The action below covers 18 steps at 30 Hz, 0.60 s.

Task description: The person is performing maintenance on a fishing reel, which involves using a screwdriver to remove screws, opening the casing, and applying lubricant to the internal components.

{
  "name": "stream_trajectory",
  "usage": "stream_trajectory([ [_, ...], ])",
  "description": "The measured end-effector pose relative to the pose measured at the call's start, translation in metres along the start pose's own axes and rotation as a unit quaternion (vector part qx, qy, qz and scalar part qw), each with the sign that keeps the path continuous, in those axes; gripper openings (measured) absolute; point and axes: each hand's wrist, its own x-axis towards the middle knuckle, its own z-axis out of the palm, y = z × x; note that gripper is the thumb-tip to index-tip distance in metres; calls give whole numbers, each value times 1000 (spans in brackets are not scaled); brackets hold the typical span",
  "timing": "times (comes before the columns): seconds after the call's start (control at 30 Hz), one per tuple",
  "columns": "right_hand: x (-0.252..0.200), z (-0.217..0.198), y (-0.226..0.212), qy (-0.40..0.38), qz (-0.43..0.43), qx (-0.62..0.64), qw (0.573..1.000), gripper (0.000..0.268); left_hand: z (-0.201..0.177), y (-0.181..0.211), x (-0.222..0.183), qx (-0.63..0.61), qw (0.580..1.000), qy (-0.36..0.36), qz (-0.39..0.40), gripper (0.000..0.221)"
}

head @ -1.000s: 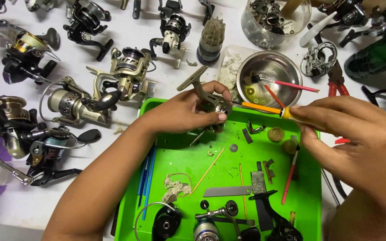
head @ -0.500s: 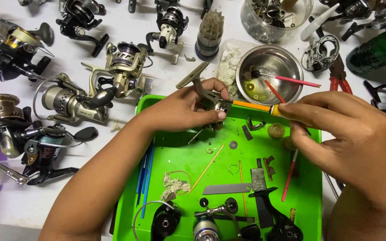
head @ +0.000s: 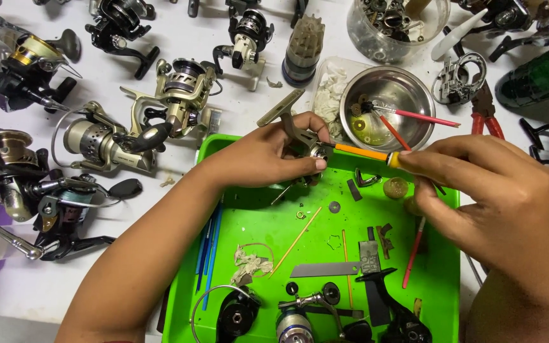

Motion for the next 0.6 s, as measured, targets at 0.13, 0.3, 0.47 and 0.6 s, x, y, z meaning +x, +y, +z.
stream_trajectory([
  [0.13, -2, 1, 3, -2, -7, -4, 1000, 21, 1, 0, 0, 3, 1000, 9, 12, 29],
  [0.3, -6, 1, 7, -19, -22, -41, 999, 29, 1, -3, 1, 8, 1000, 17, 18, 28],
  [0.47, -6, -1, 6, -20, -46, -67, 997, 26, 1, -2, 1, 5, 1000, 18, 8, 28],
  [0.6, -7, -1, 6, -23, -63, -71, 995, 26, 2, 0, 0, -6, 1000, 16, -4, 26],
])
